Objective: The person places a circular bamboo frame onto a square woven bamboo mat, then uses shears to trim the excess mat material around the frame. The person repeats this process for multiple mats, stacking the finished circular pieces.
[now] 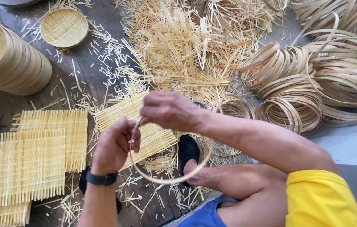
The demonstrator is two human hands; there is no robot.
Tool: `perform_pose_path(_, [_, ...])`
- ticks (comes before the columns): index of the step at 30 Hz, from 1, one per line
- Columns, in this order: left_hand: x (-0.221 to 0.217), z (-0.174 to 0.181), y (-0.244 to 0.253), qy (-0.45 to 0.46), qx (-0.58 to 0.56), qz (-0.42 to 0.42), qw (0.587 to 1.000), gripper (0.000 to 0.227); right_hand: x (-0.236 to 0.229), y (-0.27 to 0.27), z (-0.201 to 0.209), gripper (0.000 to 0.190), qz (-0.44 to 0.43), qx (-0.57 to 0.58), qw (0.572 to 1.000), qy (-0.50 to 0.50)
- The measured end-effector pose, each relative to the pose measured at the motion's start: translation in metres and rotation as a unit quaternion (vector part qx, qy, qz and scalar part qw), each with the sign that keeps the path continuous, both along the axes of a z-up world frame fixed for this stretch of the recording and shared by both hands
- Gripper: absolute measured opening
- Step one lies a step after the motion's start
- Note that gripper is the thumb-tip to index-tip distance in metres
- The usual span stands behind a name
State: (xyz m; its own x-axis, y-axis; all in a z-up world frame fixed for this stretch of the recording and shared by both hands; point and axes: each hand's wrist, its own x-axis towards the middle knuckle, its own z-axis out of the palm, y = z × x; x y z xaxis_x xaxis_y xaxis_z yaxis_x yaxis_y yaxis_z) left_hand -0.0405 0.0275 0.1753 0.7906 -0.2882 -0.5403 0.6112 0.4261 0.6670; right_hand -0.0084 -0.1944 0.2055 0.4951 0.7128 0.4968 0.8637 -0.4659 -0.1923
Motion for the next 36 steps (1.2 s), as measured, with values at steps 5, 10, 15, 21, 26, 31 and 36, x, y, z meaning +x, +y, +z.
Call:
perform_pose_path(5, [0.021,-0.010,0.000,-0.022,-0.003,-0.117,0.993,0.072,-0.007,0.036,-0.025,0.015,-0.003,0.023,0.999,-0.047])
perform_pose_path(10, [0.012,-0.034,-0.003,0.010,0.104,-0.001,0.995,0.065,-0.009,0.052,-0.052,0.012,-0.041,0.058,0.997,-0.019])
perform_pose_path(15, [0.015,-0.071,0.001,-0.048,-0.022,-0.012,0.999,0.052,0.011,0.044,-0.059,0.027,-0.061,0.117,0.987,0.095])
perform_pose_path(21, [0.022,-0.108,0.045,-0.090,-0.295,0.249,0.918,0.037,0.026,-0.010,-0.067,0.048,-0.133,0.512,0.561,0.637])
perform_pose_path(26, [0.020,-0.119,0.054,-0.133,-0.343,0.207,0.907,0.031,0.011,-0.016,-0.114,0.039,-0.079,0.566,0.467,0.675])
perform_pose_path(31, [0.029,-0.091,0.081,-0.103,-0.048,0.029,0.993,0.029,0.017,-0.017,-0.127,0.033,-0.021,0.526,0.469,0.709])
perform_pose_path(36, [0.035,-0.086,0.068,-0.028,0.054,-0.006,0.998,0.034,0.012,-0.013,-0.134,0.038,-0.168,0.434,0.504,0.728])
